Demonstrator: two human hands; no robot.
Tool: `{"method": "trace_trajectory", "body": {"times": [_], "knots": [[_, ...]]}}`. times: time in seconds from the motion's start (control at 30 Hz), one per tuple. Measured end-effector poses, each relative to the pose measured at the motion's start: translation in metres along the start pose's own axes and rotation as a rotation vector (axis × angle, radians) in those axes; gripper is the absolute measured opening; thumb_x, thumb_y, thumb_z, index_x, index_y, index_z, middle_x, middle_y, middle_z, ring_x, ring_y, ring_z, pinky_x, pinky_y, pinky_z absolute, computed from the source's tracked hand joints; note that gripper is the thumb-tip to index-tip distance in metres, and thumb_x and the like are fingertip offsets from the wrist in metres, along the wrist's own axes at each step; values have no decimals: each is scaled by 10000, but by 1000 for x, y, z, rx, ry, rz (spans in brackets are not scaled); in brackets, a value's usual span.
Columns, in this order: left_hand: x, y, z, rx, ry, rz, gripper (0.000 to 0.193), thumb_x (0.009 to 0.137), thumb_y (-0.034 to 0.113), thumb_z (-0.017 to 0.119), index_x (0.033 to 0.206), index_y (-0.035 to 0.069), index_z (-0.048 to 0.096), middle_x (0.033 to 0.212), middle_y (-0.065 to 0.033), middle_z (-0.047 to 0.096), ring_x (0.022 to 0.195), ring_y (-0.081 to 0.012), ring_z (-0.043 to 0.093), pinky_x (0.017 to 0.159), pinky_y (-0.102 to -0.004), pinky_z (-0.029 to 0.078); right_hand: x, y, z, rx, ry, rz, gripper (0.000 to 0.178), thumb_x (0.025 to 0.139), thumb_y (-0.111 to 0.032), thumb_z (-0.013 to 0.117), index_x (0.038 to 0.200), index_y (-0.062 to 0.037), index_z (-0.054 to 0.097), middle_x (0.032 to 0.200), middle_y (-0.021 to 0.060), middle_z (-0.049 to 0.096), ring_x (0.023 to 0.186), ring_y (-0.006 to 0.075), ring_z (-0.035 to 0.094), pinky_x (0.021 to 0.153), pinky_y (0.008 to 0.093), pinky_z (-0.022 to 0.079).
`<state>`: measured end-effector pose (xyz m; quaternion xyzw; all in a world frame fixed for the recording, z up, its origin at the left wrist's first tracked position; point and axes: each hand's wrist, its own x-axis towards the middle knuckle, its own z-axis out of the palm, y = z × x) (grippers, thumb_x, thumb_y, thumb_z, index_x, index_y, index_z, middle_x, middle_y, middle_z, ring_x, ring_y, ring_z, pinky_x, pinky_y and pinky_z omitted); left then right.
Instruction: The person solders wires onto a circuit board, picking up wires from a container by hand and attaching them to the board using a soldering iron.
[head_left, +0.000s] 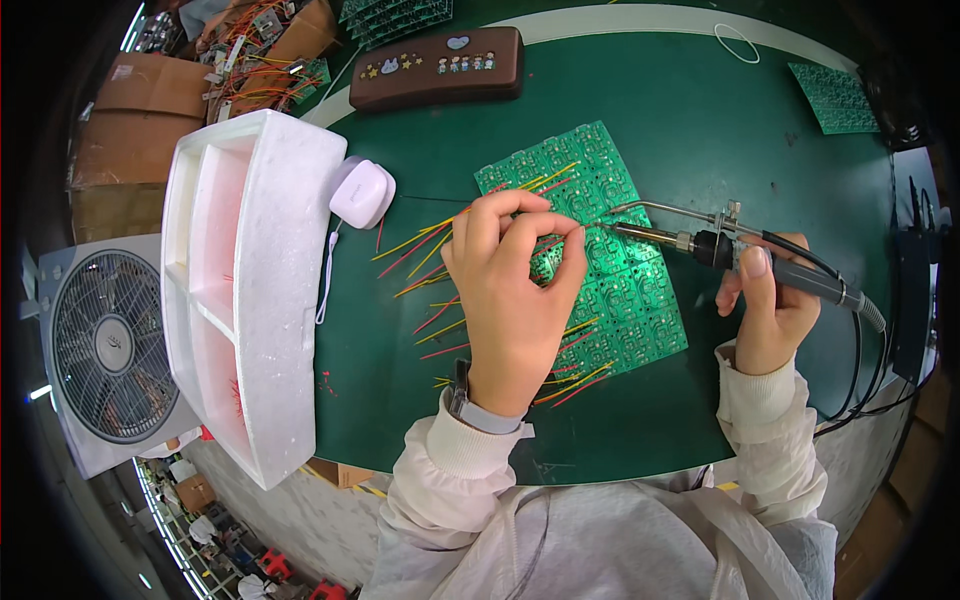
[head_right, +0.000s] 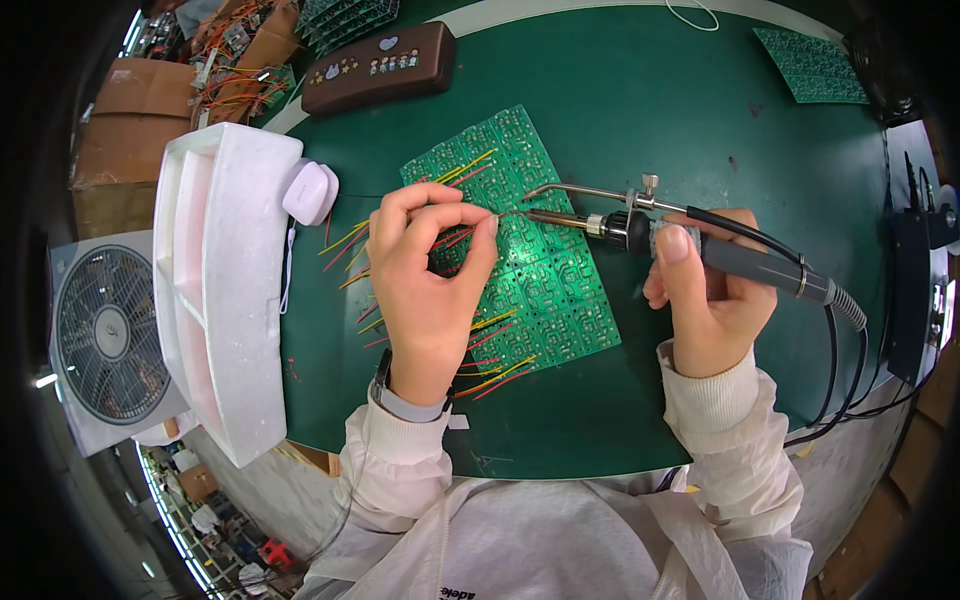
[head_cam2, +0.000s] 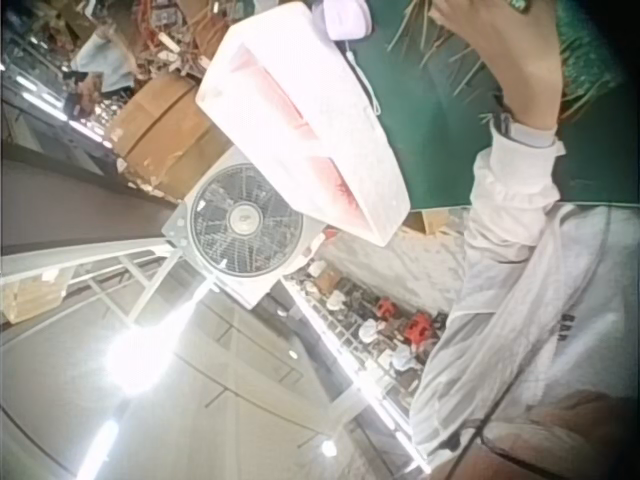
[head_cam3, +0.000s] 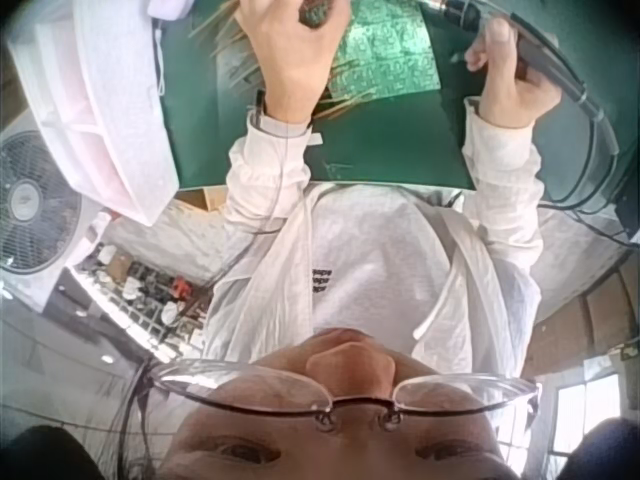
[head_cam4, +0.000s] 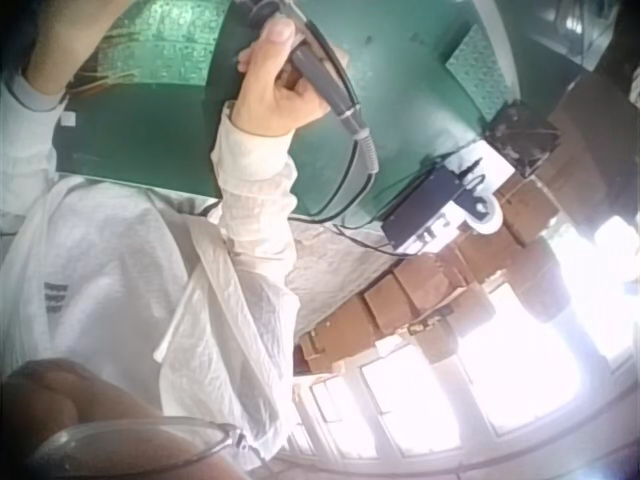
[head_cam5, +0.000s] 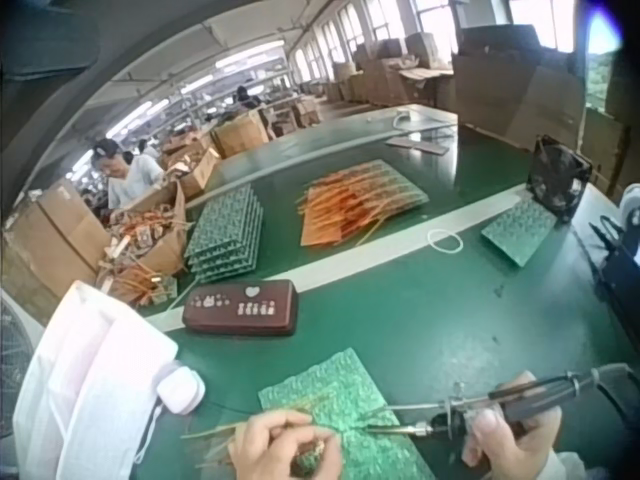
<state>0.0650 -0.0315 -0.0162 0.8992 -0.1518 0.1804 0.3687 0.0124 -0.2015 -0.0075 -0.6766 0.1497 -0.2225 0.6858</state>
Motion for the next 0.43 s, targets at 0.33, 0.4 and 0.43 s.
{"method": "trace_trajectory", "body": {"times": [0.33, 0.4, 0.43], "knots": [[0, -1, 0, -20, -8, -23, 121, 631, 31, 667, 719, 73, 596, 859, -30, 513, 782, -192, 472, 686, -292, 386, 0, 0, 0, -4, 9, 26, 177, 788, -109, 581, 827, 42, 498, 608, 58, 506, 436, 76, 467, 387, 182, 377], [0, -1, 0, -18, -6, -27, 118, 631, 32, 667, 718, 71, 598, 859, -30, 513, 785, -191, 475, 688, -291, 390, 0, -1, 1, -7, 1, 19, 179, 789, -112, 580, 834, 42, 499, 612, 58, 508, 437, 77, 469, 387, 182, 378], [0, -1, 0, -22, -8, -31, 119, 632, 33, 668, 720, 72, 598, 860, -30, 514, 787, -192, 475, 694, -293, 391, 0, 0, 0, -9, -3, 20, 185, 789, -118, 582, 837, 41, 501, 614, 58, 509, 438, 79, 470, 388, 182, 380]]}}
